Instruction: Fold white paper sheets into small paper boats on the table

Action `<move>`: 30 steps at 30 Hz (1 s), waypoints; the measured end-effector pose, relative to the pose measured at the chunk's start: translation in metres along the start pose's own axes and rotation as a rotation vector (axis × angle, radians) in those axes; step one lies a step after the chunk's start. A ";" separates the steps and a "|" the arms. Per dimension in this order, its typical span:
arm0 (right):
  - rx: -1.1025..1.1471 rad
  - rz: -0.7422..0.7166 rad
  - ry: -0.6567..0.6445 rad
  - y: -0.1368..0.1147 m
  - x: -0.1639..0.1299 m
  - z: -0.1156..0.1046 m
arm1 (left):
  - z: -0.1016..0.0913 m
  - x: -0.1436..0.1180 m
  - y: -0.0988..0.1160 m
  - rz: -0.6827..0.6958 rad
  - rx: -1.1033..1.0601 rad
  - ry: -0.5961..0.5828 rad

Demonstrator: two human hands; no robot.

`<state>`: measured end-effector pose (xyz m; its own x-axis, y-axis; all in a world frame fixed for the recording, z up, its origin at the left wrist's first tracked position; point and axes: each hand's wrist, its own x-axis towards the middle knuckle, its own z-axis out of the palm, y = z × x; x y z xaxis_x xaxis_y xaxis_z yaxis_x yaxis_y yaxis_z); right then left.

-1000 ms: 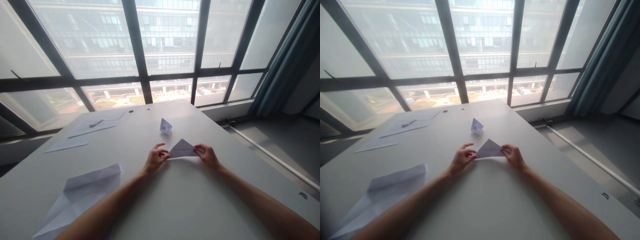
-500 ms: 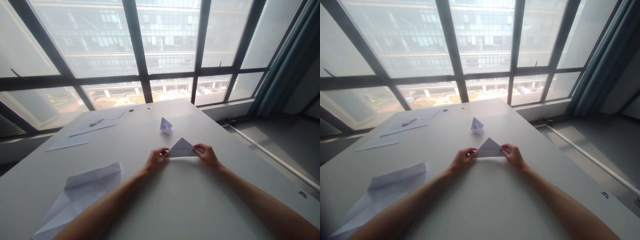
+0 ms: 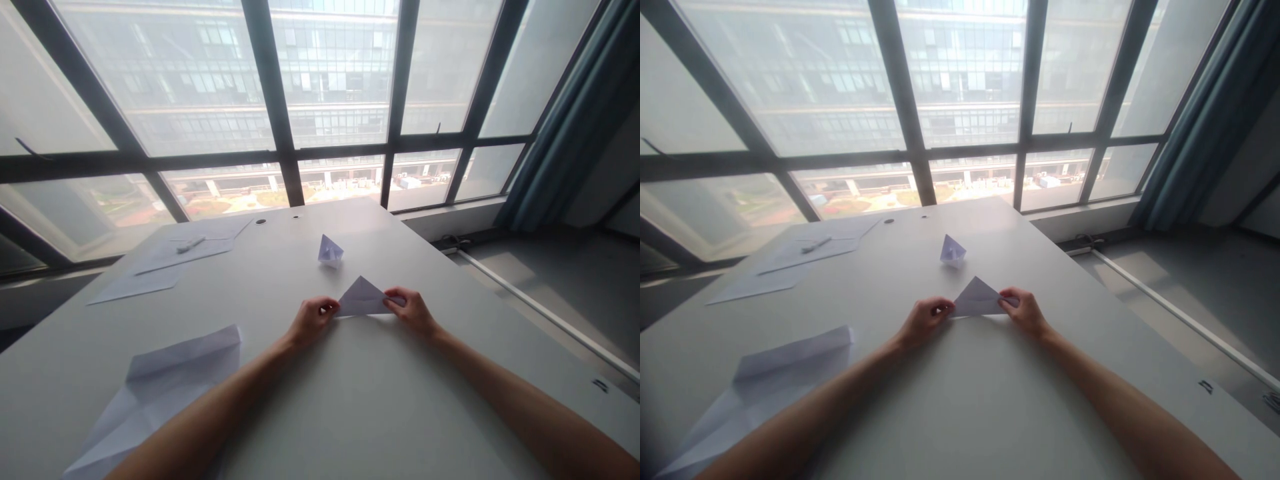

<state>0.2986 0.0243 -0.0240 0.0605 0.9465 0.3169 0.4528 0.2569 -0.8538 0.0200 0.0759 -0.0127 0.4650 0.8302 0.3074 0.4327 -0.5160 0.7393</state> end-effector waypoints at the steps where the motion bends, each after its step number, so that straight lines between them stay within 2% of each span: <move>1: -0.007 0.000 0.002 0.001 0.000 0.000 | 0.000 0.000 0.000 -0.003 -0.007 0.001; 5: -0.021 0.006 0.048 0.003 0.001 0.001 | 0.000 0.001 -0.003 -0.049 -0.030 0.038; 11: 0.282 0.186 0.164 0.004 0.008 -0.004 | -0.003 0.002 -0.005 -0.097 -0.035 0.078; 23: 0.462 0.226 0.065 0.000 0.005 -0.014 | -0.003 0.002 -0.011 -0.097 -0.060 0.139; 30: 0.330 0.189 0.063 0.001 0.005 -0.013 | -0.004 0.002 -0.012 -0.099 -0.060 0.134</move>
<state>0.3114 0.0270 -0.0181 0.1744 0.9720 0.1573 0.1182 0.1379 -0.9834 0.0129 0.0845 -0.0185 0.3139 0.8990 0.3056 0.4226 -0.4205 0.8029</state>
